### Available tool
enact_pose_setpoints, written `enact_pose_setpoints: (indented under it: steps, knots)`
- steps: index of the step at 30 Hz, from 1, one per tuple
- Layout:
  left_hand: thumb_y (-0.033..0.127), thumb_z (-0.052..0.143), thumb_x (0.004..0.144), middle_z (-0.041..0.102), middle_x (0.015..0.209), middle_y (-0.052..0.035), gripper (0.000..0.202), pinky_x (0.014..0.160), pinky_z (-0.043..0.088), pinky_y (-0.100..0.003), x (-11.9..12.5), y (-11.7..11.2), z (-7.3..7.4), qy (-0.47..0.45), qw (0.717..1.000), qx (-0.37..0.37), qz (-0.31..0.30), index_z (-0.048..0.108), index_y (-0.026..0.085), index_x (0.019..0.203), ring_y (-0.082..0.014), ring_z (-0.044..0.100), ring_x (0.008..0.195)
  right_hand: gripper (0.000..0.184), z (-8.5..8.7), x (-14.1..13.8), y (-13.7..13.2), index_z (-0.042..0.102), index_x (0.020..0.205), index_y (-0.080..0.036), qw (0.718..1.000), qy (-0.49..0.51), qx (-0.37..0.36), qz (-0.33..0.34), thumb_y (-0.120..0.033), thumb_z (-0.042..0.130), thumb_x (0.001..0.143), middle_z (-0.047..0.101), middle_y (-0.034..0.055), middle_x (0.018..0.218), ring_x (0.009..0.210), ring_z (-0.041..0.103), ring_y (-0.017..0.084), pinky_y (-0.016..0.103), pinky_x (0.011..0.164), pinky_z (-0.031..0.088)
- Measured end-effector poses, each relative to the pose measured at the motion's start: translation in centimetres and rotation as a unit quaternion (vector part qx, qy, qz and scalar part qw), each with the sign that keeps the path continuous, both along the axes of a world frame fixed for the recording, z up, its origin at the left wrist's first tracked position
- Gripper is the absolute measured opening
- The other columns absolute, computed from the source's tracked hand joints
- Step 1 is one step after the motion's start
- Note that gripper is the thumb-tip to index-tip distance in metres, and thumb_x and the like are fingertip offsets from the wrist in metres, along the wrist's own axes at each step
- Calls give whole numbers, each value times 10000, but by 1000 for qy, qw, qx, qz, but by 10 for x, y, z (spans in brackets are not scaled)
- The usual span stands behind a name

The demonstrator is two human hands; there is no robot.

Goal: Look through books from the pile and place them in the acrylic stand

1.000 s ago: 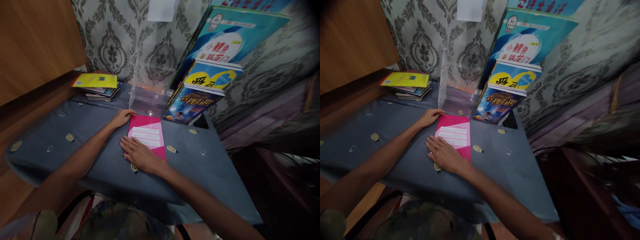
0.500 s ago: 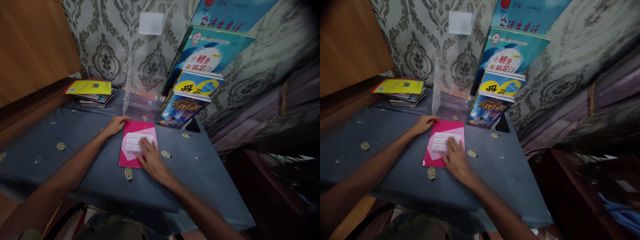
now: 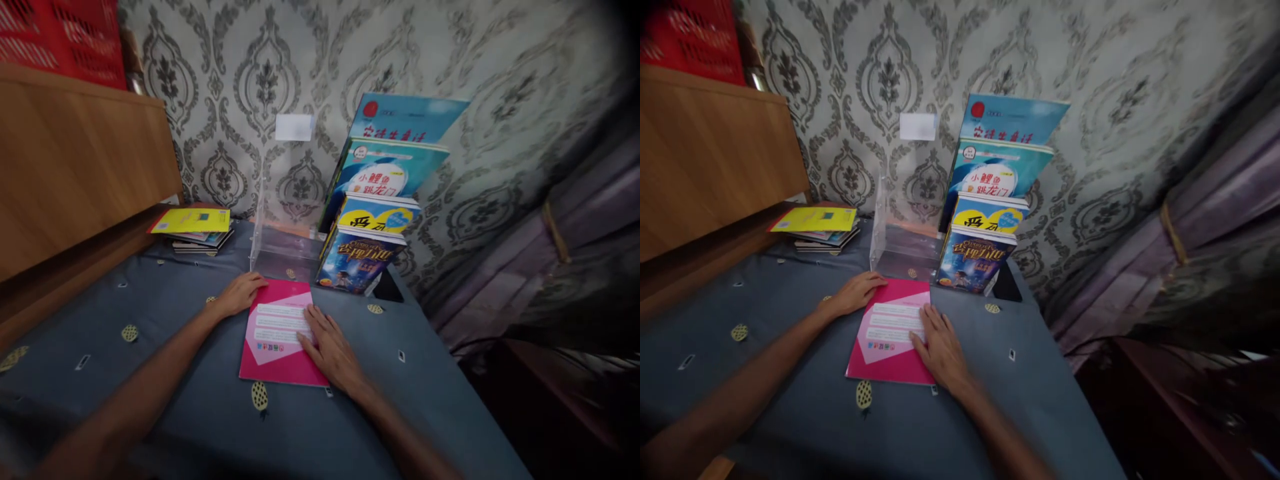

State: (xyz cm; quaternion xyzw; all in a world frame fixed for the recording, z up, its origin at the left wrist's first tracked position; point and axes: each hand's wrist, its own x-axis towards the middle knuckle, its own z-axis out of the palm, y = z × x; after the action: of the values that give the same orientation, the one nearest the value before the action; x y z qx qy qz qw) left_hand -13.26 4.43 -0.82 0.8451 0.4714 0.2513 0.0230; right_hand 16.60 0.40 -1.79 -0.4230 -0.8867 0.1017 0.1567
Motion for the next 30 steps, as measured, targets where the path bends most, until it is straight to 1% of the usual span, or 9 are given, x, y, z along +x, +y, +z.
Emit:
enact_pose_setpoints:
  steps: [3, 8, 11, 15, 18, 21, 26, 30]
  knots:
    - [76, 449, 912, 660, 1125, -94, 369, 961, 502, -359, 3, -1, -2, -4, 1000, 10, 11, 678, 191, 1177, -204, 609, 1052, 603, 7, -7, 18, 414, 1498, -102, 1000, -23, -3, -18, -442, 367, 1002, 415, 165, 1550, 1459, 360, 257, 470, 1199, 290]
    - [53, 445, 894, 661, 1152, -99, 395, 979, 505, -372, 8, -3, -4, 14, 999, 14, 35, 663, 182, 1197, -211, 611, 1075, 556, 17, -30, 42, 432, 1480, -69, 995, -59, -4, -75, -342, 366, 1000, 398, 173, 1559, 1467, 344, 249, 437, 1206, 260]
    - [42, 443, 882, 658, 1183, -96, 423, 994, 503, -375, 13, -6, -4, 36, 998, 5, 55, 648, 183, 1223, -213, 610, 1099, 537, 16, -39, 48, 451, 1467, -70, 994, -60, 10, -93, -317, 368, 997, 407, 175, 1553, 1454, 367, 248, 431, 1201, 260]
    - [25, 415, 882, 647, 1251, -102, 465, 1014, 502, -375, 19, -11, -4, 53, 995, -8, 89, 629, 187, 1262, -211, 613, 1145, 528, 12, -41, 48, 453, 1464, -75, 994, -50, 34, -90, -296, 366, 993, 414, 180, 1547, 1446, 379, 259, 462, 1187, 280]
    - [22, 411, 888, 607, 1354, -125, 490, 1056, 478, -402, 22, -17, -5, 68, 992, -18, 103, 592, 173, 1318, -226, 585, 1235, 527, 9, -41, 44, 449, 1462, -61, 994, -51, 40, -92, -277, 359, 990, 405, 193, 1547, 1449, 373, 281, 503, 1173, 295]
    - [28, 421, 894, 574, 1410, -131, 500, 1096, 443, -428, 23, -25, -4, 88, 990, -29, 104, 571, 178, 1347, -234, 555, 1293, 519, 6, -41, 34, 464, 1452, -62, 993, -48, 43, -94, -277, 342, 996, 408, 204, 1542, 1452, 367, 292, 524, 1165, 304]
    - [47, 426, 913, 566, 1430, -117, 496, 1104, 431, -415, 30, -49, -5, 103, 990, -34, 92, 557, 198, 1367, -230, 528, 1331, 511, -1, -35, 4, 492, 1436, -64, 991, -53, 61, -102, -276, 344, 995, 415, 230, 1531, 1439, 383, 325, 542, 1150, 327]
    - [35, 405, 910, 537, 1464, -108, 531, 1130, 400, -424, 38, -72, -10, 108, 989, -40, 92, 534, 212, 1393, -226, 491, 1370, 510, -5, -27, -22, 497, 1442, -84, 990, -66, 69, -105, -276, 355, 992, 420, 222, 1530, 1434, 390, 335, 538, 1146, 348]
